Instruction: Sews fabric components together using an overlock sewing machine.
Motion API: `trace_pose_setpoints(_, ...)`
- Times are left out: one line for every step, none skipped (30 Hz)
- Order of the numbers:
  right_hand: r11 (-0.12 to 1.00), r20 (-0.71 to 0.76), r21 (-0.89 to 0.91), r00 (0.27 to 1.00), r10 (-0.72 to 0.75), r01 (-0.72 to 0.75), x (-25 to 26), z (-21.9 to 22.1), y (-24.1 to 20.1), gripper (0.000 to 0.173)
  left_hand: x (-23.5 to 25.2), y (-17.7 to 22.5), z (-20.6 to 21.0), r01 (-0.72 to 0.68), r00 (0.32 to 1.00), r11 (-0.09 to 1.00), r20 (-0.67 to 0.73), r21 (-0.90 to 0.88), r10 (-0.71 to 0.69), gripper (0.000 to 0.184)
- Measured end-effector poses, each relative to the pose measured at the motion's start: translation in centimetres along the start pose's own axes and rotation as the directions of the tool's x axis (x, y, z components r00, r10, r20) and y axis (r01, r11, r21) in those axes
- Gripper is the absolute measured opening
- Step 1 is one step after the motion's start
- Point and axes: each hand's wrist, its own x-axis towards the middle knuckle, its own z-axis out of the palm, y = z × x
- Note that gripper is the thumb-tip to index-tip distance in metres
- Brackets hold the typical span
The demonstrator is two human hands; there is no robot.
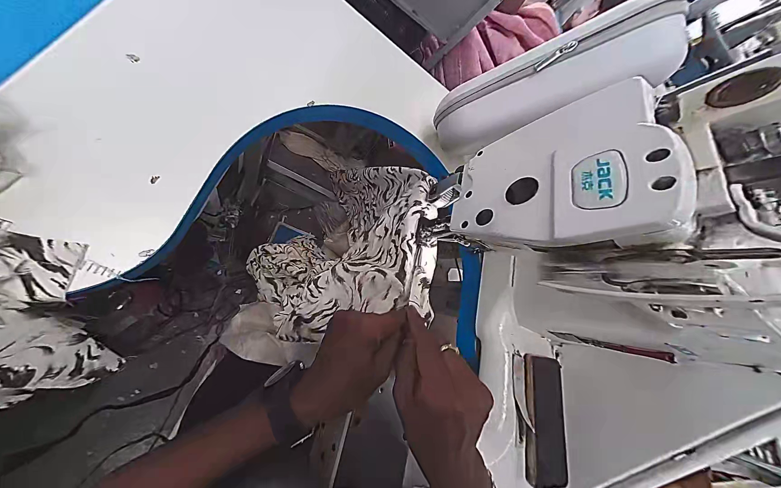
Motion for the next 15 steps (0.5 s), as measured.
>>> trace_pose_setpoints(1.0,-0.023,0.014,1.0,0.021,-0.021,0.2,0.6,0.2,0.028,0.6,-0.2,-0.1,0.018,1.0,1.0,0.012,-0.016,-0.018,0.029)
trace_pose_setpoints(0.997,-0.046,0.046,0.997,0.058,-0.056,0.0,1.1,0.5,0.027,1.2,-0.3,-0.1,0.046,0.999,0.999,0.029,-0.022,-0.045,0.03)
trace_pose_setpoints(0.99,-0.054,0.095,0.992,0.113,-0.108,-0.8,1.3,1.0,0.027,1.5,0.0,-0.2,0.091,0.994,0.996,0.064,-0.015,-0.09,0.033)
trace_pose_setpoints(0.971,-0.052,0.17,0.982,0.181,-0.17,-2.3,1.3,1.4,0.026,1.8,0.6,-0.8,0.144,0.982,0.989,0.122,0.012,-0.145,0.037)
trace_pose_setpoints(0.941,-0.042,0.25,0.969,0.245,-0.227,-3.8,1.1,1.7,0.026,2.1,1.2,-1.6,0.18,0.963,0.982,0.192,0.056,-0.188,0.041)
trace_pose_setpoints(0.906,-0.018,0.325,0.957,0.291,-0.27,-4.9,0.7,2.2,0.026,2.2,1.9,-2.3,0.194,0.943,0.976,0.257,0.097,-0.212,0.042)
trace_pose_setpoints(0.888,0.011,0.363,0.954,0.3,-0.283,-5.6,-0.2,2.5,0.026,1.5,2.5,-2.6,0.177,0.929,0.975,0.304,0.134,-0.21,0.04)
trace_pose_setpoints(0.904,0.031,0.341,0.964,0.263,-0.257,-5.6,-1.3,2.4,0.027,0.2,2.8,-2.4,0.123,0.933,0.979,0.316,0.161,-0.17,0.034)
trace_pose_setpoints(0.945,0.044,0.272,0.984,0.175,-0.18,-4.8,-2.1,2.2,0.027,-0.9,2.8,-2.0,0.051,0.95,0.98,0.293,0.191,-0.106,0.026)
trace_pose_setpoints(0.98,0.061,0.187,0.997,0.055,-0.065,-3.9,-2.5,1.9,0.028,-1.8,2.6,-1.5,-0.013,0.969,0.977,0.243,0.212,-0.04,0.022)
trace_pose_setpoints(0.991,0.071,0.125,0.996,-0.056,0.047,-3.1,-2.6,1.6,0.027,-2.2,2.3,-1.2,-0.056,0.982,0.974,0.189,0.221,0.014,0.018)
trace_pose_setpoints(0.989,0.069,0.079,0.989,-0.13,0.125,-2.3,-2.1,1.4,0.026,-2.0,1.8,-1.1,-0.089,0.988,0.97,0.147,0.225,0.056,0.017)
trace_pose_setpoints(0.986,0.06,0.041,0.984,-0.167,0.165,-1.6,-1.7,1.2,0.025,-1.5,1.4,-1.1,-0.108,0.989,0.969,0.121,0.224,0.082,0.018)
trace_pose_setpoints(0.983,0.05,0.012,0.982,-0.181,0.181,-1.3,-1.3,1.1,0.025,-1.1,1.1,-1.0,-0.112,0.99,0.969,0.107,0.222,0.09,0.019)
trace_pose_setpoints(0.984,0.039,-0.011,0.984,-0.176,0.176,-1.1,-1.1,1.1,0.026,-0.8,1.0,-0.9,-0.112,0.991,0.968,0.093,0.226,0.093,0.02)
